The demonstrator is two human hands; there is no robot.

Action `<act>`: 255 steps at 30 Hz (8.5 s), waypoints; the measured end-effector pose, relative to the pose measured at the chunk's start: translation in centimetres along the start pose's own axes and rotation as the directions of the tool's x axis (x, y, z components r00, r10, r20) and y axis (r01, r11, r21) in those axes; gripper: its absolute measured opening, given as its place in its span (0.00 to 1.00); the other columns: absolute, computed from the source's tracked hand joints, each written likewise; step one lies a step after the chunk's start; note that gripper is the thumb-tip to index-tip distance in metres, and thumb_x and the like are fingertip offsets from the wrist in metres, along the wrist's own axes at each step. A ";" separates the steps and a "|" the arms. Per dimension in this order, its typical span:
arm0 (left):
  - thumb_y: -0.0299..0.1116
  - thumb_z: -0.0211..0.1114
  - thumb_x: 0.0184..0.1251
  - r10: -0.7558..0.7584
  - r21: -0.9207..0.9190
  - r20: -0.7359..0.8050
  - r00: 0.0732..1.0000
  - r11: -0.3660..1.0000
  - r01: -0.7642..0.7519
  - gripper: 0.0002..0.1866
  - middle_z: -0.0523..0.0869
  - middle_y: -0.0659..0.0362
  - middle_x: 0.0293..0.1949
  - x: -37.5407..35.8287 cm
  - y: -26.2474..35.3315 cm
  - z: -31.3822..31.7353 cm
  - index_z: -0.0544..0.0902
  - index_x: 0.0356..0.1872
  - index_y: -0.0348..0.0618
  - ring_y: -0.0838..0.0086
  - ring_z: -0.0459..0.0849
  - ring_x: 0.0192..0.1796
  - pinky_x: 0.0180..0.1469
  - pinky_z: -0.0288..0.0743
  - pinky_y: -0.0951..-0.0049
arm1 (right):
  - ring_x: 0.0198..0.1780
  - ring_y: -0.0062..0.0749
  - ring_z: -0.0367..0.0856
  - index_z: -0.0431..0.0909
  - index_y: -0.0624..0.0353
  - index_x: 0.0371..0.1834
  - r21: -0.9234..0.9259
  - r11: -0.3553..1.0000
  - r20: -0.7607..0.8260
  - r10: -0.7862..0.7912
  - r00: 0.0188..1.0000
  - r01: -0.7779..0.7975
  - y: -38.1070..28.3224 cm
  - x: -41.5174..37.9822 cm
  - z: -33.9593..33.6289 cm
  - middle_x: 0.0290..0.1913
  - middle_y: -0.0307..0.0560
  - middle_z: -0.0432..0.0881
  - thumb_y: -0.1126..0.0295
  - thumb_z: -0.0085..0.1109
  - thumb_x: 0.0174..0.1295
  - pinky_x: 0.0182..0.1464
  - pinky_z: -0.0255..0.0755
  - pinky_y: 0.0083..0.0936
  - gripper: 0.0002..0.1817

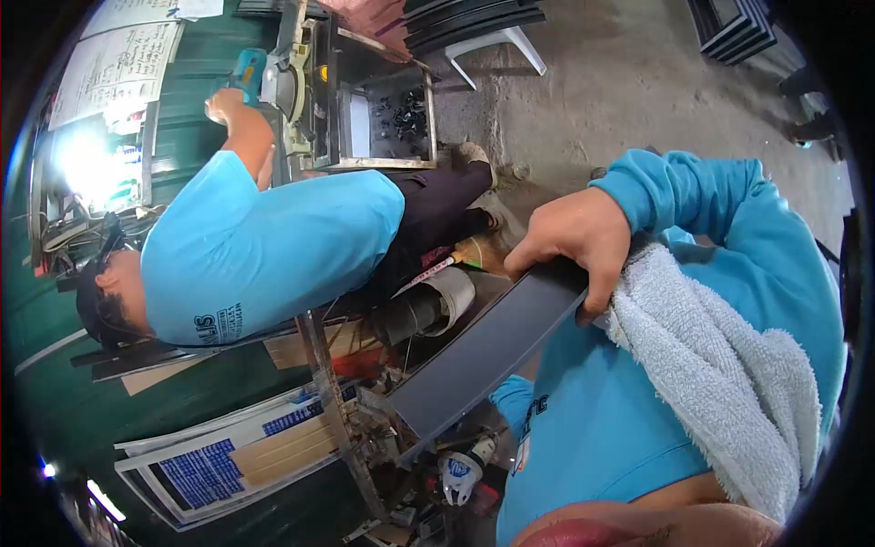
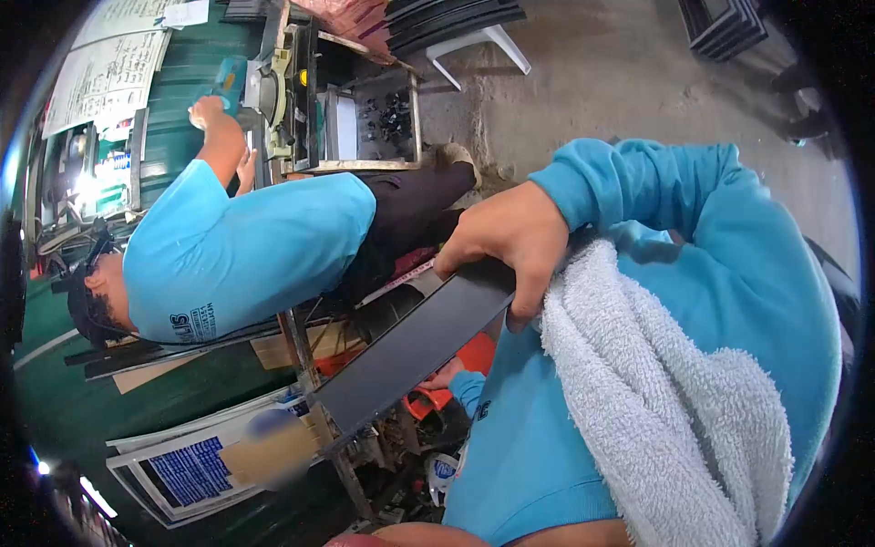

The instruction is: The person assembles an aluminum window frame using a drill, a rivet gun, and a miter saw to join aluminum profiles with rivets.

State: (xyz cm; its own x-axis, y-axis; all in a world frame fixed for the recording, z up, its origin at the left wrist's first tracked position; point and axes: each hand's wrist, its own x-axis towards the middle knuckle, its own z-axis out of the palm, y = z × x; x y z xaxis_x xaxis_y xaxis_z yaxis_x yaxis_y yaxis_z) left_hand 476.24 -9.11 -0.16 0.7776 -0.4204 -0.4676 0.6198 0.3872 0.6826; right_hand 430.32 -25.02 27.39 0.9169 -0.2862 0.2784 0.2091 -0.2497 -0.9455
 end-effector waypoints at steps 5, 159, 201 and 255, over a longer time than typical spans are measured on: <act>0.63 0.57 0.63 -0.012 -0.036 -0.002 1.000 0.999 0.012 0.35 0.76 0.57 0.64 0.1 -0.2 -0.6 0.75 0.63 0.49 0.59 0.73 0.64 0.66 0.65 0.51 | 0.31 0.40 0.83 0.75 0.61 0.41 0.009 1.000 -0.041 -0.006 0.999 0.007 0.1 -1.0 0.3 0.31 0.48 0.83 0.63 0.77 0.40 0.33 0.74 0.30 0.27; 0.51 0.73 0.55 0.031 0.530 0.845 0.534 -0.184 -0.828 0.25 0.86 0.46 0.41 51.4 13.5 53.6 0.82 0.43 0.38 0.57 0.86 0.44 0.48 0.77 0.62 | 0.30 0.27 0.65 0.68 0.60 0.36 0.219 0.920 -0.903 0.065 0.425 0.324 15.6 18.6 -15.4 0.28 0.39 0.67 0.56 0.71 0.33 0.35 0.57 0.24 0.30; 0.49 0.53 0.76 -0.074 0.306 0.952 0.297 0.284 -0.909 0.30 0.80 0.43 0.54 48.7 4.9 60.2 0.68 0.64 0.32 0.59 0.80 0.55 0.58 0.70 0.64 | 0.33 0.25 0.66 0.64 0.58 0.40 0.348 0.803 -0.928 0.225 0.296 0.484 23.3 18.3 -9.3 0.31 0.39 0.65 0.55 0.70 0.44 0.39 0.61 0.23 0.29; 0.50 0.73 0.43 -0.471 0.154 0.833 0.291 -0.308 -0.939 0.33 0.85 0.39 0.42 46.7 -1.6 69.0 0.83 0.42 0.28 0.47 0.84 0.48 0.52 0.75 0.56 | 0.25 0.35 0.76 0.73 0.65 0.37 0.597 0.360 -0.598 0.795 0.098 0.717 37.7 23.5 -16.2 0.26 0.45 0.76 0.46 0.55 0.61 0.34 0.74 0.34 0.26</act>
State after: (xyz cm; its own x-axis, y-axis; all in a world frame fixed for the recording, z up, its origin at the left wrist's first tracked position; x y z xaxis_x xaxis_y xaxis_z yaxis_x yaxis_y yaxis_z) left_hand 504.24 -85.96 15.63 -0.1540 -0.9880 0.0106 -0.9371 0.1495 0.3154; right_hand 454.21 -56.17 1.01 0.0530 -0.7801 -0.6234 0.9355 0.2572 -0.2423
